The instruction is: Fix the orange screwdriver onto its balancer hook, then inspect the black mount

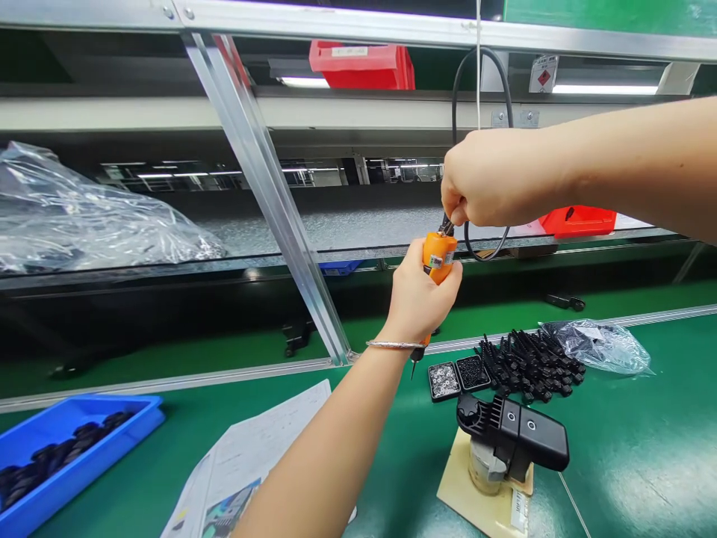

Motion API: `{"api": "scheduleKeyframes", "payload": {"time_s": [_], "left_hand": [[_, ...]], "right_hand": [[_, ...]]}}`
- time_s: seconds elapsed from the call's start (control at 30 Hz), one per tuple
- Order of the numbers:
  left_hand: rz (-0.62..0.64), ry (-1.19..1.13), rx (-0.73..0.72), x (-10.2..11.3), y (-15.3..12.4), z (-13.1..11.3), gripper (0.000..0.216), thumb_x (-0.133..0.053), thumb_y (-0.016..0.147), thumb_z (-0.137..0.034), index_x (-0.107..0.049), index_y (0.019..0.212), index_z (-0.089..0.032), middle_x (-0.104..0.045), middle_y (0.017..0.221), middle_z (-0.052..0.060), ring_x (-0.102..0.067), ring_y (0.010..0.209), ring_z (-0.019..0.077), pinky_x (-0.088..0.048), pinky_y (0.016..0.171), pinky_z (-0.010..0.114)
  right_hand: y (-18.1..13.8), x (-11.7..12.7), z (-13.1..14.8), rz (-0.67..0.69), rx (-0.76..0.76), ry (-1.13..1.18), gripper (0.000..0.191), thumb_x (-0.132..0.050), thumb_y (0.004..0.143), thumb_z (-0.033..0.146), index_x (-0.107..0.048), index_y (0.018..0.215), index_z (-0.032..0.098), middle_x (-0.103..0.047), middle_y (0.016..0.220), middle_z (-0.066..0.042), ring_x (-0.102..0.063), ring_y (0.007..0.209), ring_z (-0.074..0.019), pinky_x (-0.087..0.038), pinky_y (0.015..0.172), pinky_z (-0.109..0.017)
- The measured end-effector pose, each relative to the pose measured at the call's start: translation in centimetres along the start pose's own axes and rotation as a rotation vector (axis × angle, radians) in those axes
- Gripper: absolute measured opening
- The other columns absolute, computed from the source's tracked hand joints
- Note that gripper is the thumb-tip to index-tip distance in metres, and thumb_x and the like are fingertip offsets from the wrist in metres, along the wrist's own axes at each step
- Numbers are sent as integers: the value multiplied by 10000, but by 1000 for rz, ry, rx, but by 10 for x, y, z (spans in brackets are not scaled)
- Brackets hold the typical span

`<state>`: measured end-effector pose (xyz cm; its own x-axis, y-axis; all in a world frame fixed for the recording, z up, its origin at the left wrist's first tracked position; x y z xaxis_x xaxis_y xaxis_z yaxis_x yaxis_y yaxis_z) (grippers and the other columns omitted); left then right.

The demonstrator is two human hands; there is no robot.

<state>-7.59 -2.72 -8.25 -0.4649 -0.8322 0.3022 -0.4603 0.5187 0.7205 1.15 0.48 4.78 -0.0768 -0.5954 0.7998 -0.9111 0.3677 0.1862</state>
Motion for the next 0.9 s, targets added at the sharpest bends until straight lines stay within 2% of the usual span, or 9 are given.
{"api": "scheduleKeyframes", "payload": {"time_s": [0.17, 0.33, 0.43, 0.57, 0.8, 0.9], "left_hand": [[1, 2, -15, -4, -1, 0, 195, -621, 776, -224, -544, 953, -201, -591, 819, -7, -517, 688, 144, -417, 684, 269], [12, 8, 9, -7, 1, -1, 199, -615, 785, -237, -557, 972, -200, -620, 848, 11, -546, 712, 159, -433, 702, 284], [-6, 12, 13, -6, 3, -2, 205, -616, 783, -240, -554, 975, -202, -620, 841, 11, -550, 697, 159, -437, 695, 286], [-13, 25, -6, -6, 7, -2, 179, -608, 785, -246, -530, 941, -205, -608, 827, 9, -549, 689, 158, -434, 682, 286], [-51, 93, -79, -6, 12, -6, 141, -586, 794, -232, -461, 858, -212, -555, 738, -13, -516, 632, 150, -415, 610, 268], [-155, 226, -146, -1, 11, -8, 167, -555, 796, -201, -490, 950, -194, -593, 839, 40, -563, 723, 189, -439, 639, 294]], "right_hand": [[3, -10, -6, -61, 97, 63, 242, -575, 837, 86, -741, 996, 159, -710, 904, -38, -634, 883, -224, -445, 687, -283], [3, -11, -4, -6, 166, -53, 218, -583, 748, 33, -725, 894, 109, -689, 810, -85, -625, 777, -219, -354, 569, -282], [2, -9, -4, -22, 220, -34, 245, -560, 752, 29, -729, 881, 150, -684, 831, -63, -606, 816, -214, -327, 576, -283], [2, -10, -5, -96, 248, 27, 203, -579, 754, 66, -735, 859, 142, -671, 819, -57, -579, 848, -196, -331, 612, -268], [4, -12, -7, -199, 165, 215, 232, -576, 729, 95, -754, 856, 175, -675, 835, -50, -602, 810, -200, -397, 606, -261], [0, -10, -4, -275, 194, 215, 203, -584, 708, 77, -745, 783, 174, -665, 771, -40, -590, 773, -193, -407, 619, -263]]}}
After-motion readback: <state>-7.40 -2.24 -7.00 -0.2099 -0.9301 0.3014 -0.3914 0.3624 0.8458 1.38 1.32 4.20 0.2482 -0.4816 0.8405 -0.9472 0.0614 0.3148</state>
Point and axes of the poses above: each hand's wrist, its own y-axis towards the middle knuckle, its own x-axis out of the back of the hand, z = x × y, the point moved 4 cm from there along y, towards the middle knuckle
